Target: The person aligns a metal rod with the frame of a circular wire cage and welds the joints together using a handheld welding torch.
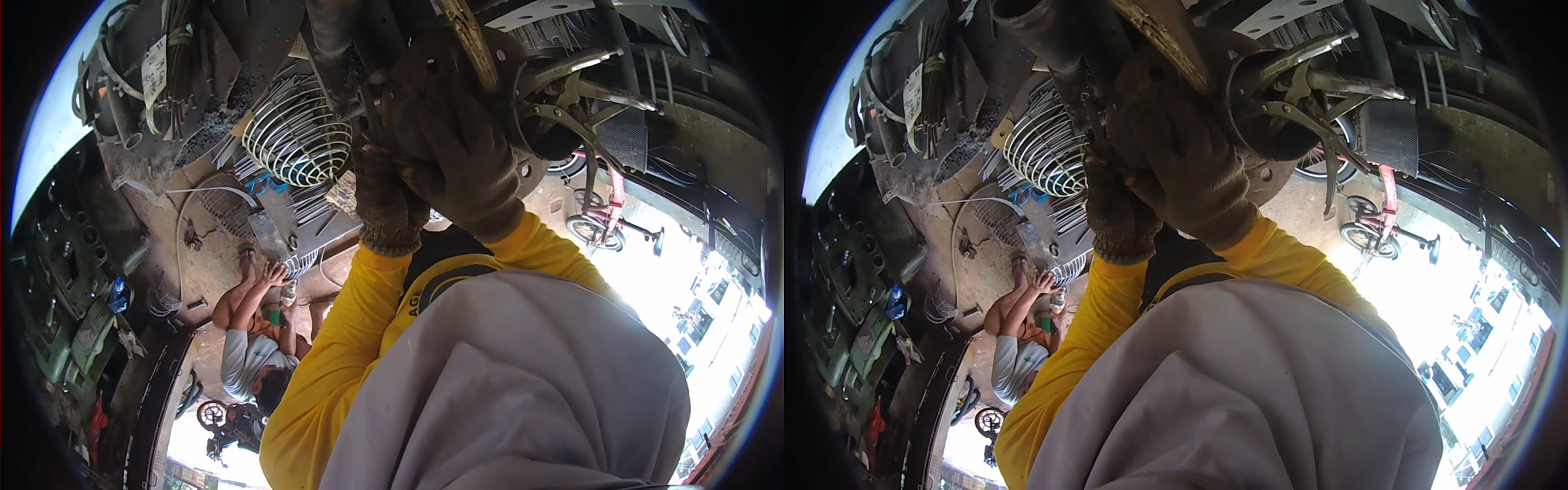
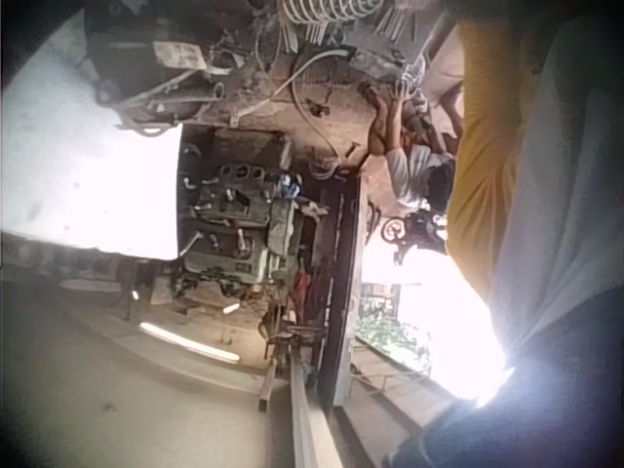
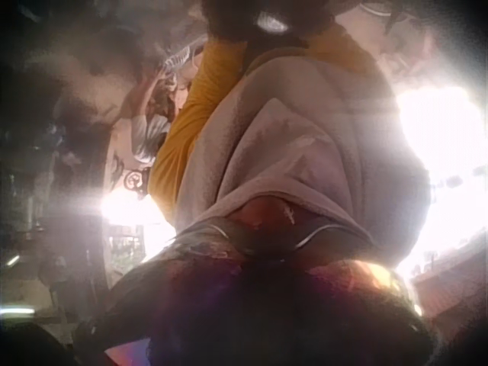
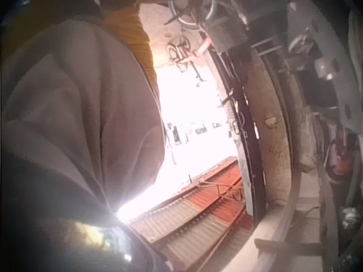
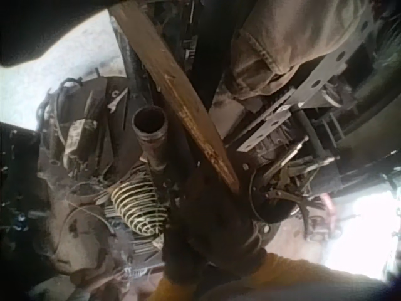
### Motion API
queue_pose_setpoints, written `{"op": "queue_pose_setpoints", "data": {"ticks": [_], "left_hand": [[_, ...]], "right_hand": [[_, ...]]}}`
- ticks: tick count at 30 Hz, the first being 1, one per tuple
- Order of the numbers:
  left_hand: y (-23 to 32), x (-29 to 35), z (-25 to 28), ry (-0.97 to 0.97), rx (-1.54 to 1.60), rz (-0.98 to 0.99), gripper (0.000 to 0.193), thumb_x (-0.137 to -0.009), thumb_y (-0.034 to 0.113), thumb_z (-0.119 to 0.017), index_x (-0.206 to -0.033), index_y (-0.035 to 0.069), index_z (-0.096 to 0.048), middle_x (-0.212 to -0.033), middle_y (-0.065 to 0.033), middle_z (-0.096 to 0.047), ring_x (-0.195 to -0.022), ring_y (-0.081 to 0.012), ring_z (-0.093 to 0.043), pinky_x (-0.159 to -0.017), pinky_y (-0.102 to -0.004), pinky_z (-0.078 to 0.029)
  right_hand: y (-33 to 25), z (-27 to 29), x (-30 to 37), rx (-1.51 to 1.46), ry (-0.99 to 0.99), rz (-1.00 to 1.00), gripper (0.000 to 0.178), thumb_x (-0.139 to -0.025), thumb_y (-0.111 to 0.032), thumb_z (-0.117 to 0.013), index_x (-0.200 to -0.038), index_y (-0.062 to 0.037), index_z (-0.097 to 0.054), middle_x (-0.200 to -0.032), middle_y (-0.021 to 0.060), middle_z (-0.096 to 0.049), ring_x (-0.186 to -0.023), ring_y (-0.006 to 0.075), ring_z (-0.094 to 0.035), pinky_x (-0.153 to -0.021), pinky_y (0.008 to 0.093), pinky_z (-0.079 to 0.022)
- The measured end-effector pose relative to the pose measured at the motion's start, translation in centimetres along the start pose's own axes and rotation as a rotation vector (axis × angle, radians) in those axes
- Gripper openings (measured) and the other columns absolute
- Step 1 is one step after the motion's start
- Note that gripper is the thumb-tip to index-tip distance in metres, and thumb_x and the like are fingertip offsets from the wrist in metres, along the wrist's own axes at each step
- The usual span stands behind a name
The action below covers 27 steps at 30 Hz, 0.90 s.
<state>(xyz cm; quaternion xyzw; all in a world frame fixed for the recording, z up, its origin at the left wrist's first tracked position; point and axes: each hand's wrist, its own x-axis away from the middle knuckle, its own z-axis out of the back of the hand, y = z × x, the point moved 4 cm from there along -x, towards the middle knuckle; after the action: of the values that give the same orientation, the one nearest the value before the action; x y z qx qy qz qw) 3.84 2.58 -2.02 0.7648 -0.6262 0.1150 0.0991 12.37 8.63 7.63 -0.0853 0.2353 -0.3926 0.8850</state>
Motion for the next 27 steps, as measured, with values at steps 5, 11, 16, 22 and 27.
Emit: {"op": "queue_pose_setpoints", "data": {"ticks": [5, 11, 16, 22, 27], "left_hand": [[0.4, 0.1, -0.7, 0.014, 0.126, 0.086, 0.043, -0.107, 0.027, -0.047, -0.144, 0.008, -0.042, -0.14, -0.0115, -0.053, -0.123, -0.0222, -0.058, -0.103, -0.0363, -0.053], [0.5, 0.0, 0.0, -0.092, 0.358, 0.193, 0.045, -0.106, 0.033, -0.047, -0.144, 0.008, -0.043, -0.14, -0.0114, -0.054, -0.127, -0.022, -0.055, -0.109, -0.0391, -0.048], [0.5, -0.4, -0.9, -0.018, 0.091, 0.176, 0.039, -0.105, 0.034, -0.05, -0.139, 0.015, -0.053, -0.137, -0.0014, -0.058, -0.118, -0.0124, -0.058, -0.094, -0.0272, -0.052], [1.1, 0.0, 0.2, 0.005, 0.131, 0.159, 0.044, -0.105, 0.033, -0.05, -0.141, 0.008, -0.048, -0.139, -0.0085, -0.056, -0.124, -0.0194, -0.056, -0.101, -0.0351, -0.051], [1.4, -0.1, -1.0, 0.018, 0.177, 0.275, 0.036, -0.106, 0.03, -0.05, -0.139, 0.017, -0.055, -0.137, 0.0028, -0.059, -0.119, -0.0097, -0.058, -0.087, -0.0222, -0.054]], "right_hand": [[0.3, -0.8, 0.4, -0.027, 0.021, -0.006, 0.066, -0.075, -0.037, -0.078, -0.132, -0.0114, -0.059, -0.14, 0.0243, -0.045, -0.115, 0.0441, -0.057, -0.091, 0.0494, -0.053], [0.1, -0.7, 0.5, -0.01, 0.059, -0.016, 0.066, -0.076, -0.039, -0.079, -0.133, -0.0131, -0.059, -0.138, 0.0215, -0.047, -0.117, 0.0434, -0.056, -0.092, 0.0493, -0.052], [0.2, -0.7, 0.1, 0.0, 0.081, -0.013, 0.067, -0.076, -0.041, -0.078, -0.134, -0.0143, -0.059, -0.138, 0.02, -0.047, -0.116, 0.0422, -0.056, -0.093, 0.0488, -0.052], [0.1, -0.9, 0.3, 0.004, 0.038, -0.05, 0.067, -0.076, -0.042, -0.077, -0.134, -0.0139, -0.058, -0.137, 0.0199, -0.048, -0.117, 0.0401, -0.055, -0.094, 0.0487, -0.05], [-0.5, -0.8, 0.7, -0.002, 0.041, -0.078, 0.065, -0.076, -0.042, -0.077, -0.133, -0.0142, -0.06, -0.138, 0.0197, -0.048, -0.117, 0.0389, -0.054, -0.095, 0.0492, -0.049]]}}
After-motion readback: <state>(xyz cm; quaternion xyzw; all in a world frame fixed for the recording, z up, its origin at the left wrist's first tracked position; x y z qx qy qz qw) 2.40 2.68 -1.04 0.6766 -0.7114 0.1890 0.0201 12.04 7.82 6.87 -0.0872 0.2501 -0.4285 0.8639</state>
